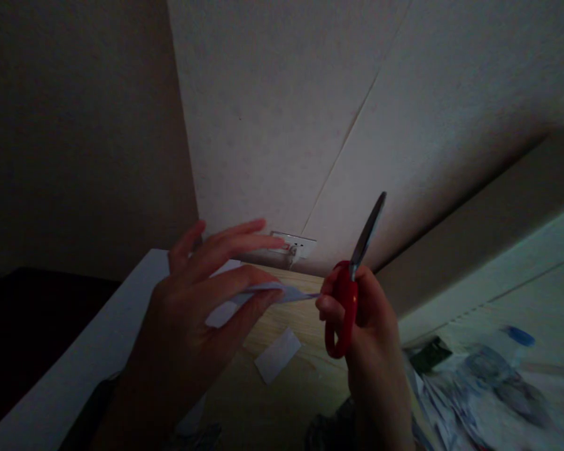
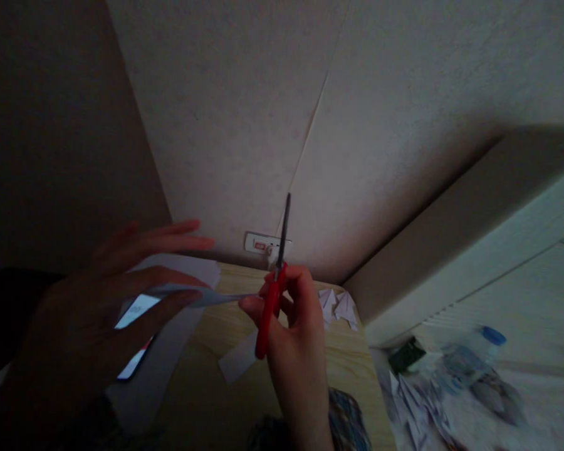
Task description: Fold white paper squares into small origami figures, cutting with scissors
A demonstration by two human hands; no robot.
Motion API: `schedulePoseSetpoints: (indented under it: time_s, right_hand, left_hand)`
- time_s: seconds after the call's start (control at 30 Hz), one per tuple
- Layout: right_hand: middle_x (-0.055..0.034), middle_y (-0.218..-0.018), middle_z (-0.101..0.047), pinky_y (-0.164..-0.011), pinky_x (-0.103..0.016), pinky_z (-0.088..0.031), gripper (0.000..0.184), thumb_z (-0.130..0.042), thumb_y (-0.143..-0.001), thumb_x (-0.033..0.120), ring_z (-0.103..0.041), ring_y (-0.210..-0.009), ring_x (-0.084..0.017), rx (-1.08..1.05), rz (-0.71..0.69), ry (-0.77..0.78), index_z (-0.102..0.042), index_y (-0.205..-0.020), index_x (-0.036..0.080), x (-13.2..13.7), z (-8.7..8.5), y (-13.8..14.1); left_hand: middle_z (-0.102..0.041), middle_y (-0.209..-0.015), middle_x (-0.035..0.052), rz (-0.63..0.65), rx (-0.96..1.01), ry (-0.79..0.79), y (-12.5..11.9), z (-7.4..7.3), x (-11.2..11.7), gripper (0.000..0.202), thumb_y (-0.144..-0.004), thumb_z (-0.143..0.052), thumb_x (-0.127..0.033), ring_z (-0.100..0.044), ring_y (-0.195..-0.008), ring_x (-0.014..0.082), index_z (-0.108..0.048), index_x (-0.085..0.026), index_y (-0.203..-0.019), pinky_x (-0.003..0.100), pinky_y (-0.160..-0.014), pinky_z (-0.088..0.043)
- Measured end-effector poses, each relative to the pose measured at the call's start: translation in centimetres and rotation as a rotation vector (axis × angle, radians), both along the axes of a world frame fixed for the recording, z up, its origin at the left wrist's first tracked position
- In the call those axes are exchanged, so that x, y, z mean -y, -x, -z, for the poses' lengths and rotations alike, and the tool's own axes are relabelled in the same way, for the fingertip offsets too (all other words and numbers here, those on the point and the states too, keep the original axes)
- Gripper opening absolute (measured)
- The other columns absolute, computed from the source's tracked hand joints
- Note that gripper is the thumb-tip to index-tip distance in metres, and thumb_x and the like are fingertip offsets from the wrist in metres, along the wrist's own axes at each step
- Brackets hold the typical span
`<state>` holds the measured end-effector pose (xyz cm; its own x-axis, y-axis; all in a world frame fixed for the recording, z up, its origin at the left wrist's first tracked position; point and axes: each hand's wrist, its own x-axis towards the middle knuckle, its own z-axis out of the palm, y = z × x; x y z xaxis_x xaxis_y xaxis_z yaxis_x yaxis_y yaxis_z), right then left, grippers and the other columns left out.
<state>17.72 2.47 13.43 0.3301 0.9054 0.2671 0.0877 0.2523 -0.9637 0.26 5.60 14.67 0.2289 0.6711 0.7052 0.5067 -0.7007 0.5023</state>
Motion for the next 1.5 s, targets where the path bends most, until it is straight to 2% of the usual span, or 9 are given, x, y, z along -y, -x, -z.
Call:
schedulePoseSetpoints:
  time_s: [0.1, 0.2, 0.37, 0.6, 0.8, 0.97, 1.2, 1.37, 1.5]
  right_hand:
    - [0.0056, -0.082, -0.066, -0.065, -0.018, -0.051, 0.021, -0.077, -0.066, 0.021, -0.060, -0.072, -0.009, 0.002, -0.009, -0.061, -0.063, -0.081, 0.025, 0.1, -0.1, -0.2]
    - [0.0053, -0.084, -0.069, -0.067, -0.018, -0.052, 0.022, -0.078, -0.068, 0.019, -0.062, -0.076, -0.010, -0.013, -0.080, -0.056, -0.063, -0.082, 0.026, 0.3, -0.2, -0.4]
    - [0.0083, -0.067, -0.064, -0.058, -0.015, -0.050, 0.020, -0.076, -0.071, 0.016, -0.061, -0.061, -0.007, -0.038, -0.120, -0.014, -0.062, -0.081, 0.026, 0.6, -0.2, -0.3]
    - [0.0077, -0.068, -0.060, -0.056, -0.017, -0.050, 0.022, -0.077, -0.068, 0.016, -0.060, -0.060, -0.008, -0.023, -0.039, 0.036, -0.061, -0.081, 0.024, 0.8, -0.5, -0.6]
    - [0.0054, -0.069, -0.064, -0.057, -0.021, -0.052, 0.022, -0.076, -0.068, 0.016, -0.061, -0.062, -0.011, -0.002, -0.092, 0.050, -0.059, -0.081, 0.023, 0.8, -0.8, -1.0]
    - [0.0062, -0.066, -0.064, -0.054, -0.017, -0.047, 0.021, -0.076, -0.068, 0.015, -0.059, -0.059, -0.009, -0.010, -0.185, 0.063, -0.060, -0.078, 0.023, 0.7, -0.7, -0.8]
    - [0.0068, -0.067, -0.060, -0.052, -0.016, -0.044, 0.020, -0.075, -0.070, 0.014, -0.053, -0.058, -0.007, -0.002, -0.167, 0.077, -0.060, -0.081, 0.024, 0.8, -0.4, -0.5]
    - [0.0062, -0.068, -0.058, -0.052, -0.019, -0.045, 0.020, -0.071, -0.069, 0.012, -0.052, -0.059, -0.010, 0.110, -0.126, -0.009, -0.059, -0.078, 0.025, 0.8, -0.4, -0.6]
    - [0.0055, -0.072, -0.054, -0.050, -0.020, -0.046, 0.027, -0.070, -0.064, 0.006, -0.052, -0.061, -0.012, 0.299, 0.004, -0.143, -0.058, -0.078, 0.026, 1.0, -0.4, -1.5]
  left_hand:
    - [-0.076, -0.073, -0.0034, -0.046, 0.120, 0.245, 0.0, 0.0, -0.2, 0.013, -0.077, -0.064, -0.032, -0.070, -0.066, 0.0154, -0.072, -0.023, -0.075, 0.026, -0.066, -0.053]
    - [-0.064, -0.049, -0.0066, -0.031, 0.195, 0.395, -0.1, 0.0, -0.3, 0.019, -0.071, -0.067, -0.035, -0.056, -0.042, 0.0109, -0.068, -0.021, -0.057, 0.019, -0.039, -0.040]
    - [-0.062, -0.052, -0.0071, 0.103, 0.209, 0.541, -0.2, 0.2, -0.6, 0.018, -0.075, -0.063, -0.035, -0.056, -0.047, 0.0103, -0.071, -0.023, -0.064, 0.017, -0.042, -0.040]
    - [-0.061, -0.058, -0.0063, 0.212, 0.228, 0.647, -0.1, -0.3, -0.5, 0.020, -0.082, -0.057, -0.034, -0.054, -0.051, 0.0097, -0.067, -0.021, -0.070, 0.016, -0.044, -0.039]
    - [-0.059, -0.057, -0.0057, 0.203, 0.100, 0.592, 0.0, -0.3, -0.2, 0.030, -0.089, -0.049, -0.035, -0.054, -0.054, 0.0112, -0.062, -0.020, -0.066, 0.018, -0.049, -0.039]
    - [-0.069, -0.067, -0.0057, 0.245, 0.030, 0.543, 0.0, 0.2, 0.0, 0.028, -0.091, -0.045, -0.032, -0.062, -0.064, 0.0141, -0.071, -0.025, -0.083, 0.020, -0.056, -0.044]
    - [-0.072, -0.073, 0.0005, 0.121, -0.007, 0.571, -0.1, 1.0, -0.3, 0.021, -0.077, -0.064, -0.039, -0.064, -0.066, 0.0191, -0.073, -0.022, -0.086, 0.024, -0.055, -0.048]
    - [-0.072, -0.065, -0.0031, 0.216, 0.026, 0.599, 0.2, 0.3, -0.4, 0.010, -0.073, -0.068, -0.031, -0.065, -0.061, 0.0161, -0.072, -0.023, -0.069, 0.023, -0.057, -0.050]
    - [-0.077, -0.076, -0.0055, 0.246, 0.158, 0.606, 0.9, -0.5, -0.3, 0.014, -0.073, -0.067, -0.019, -0.071, -0.073, 0.0166, -0.075, -0.029, -0.073, 0.023, -0.070, -0.054]
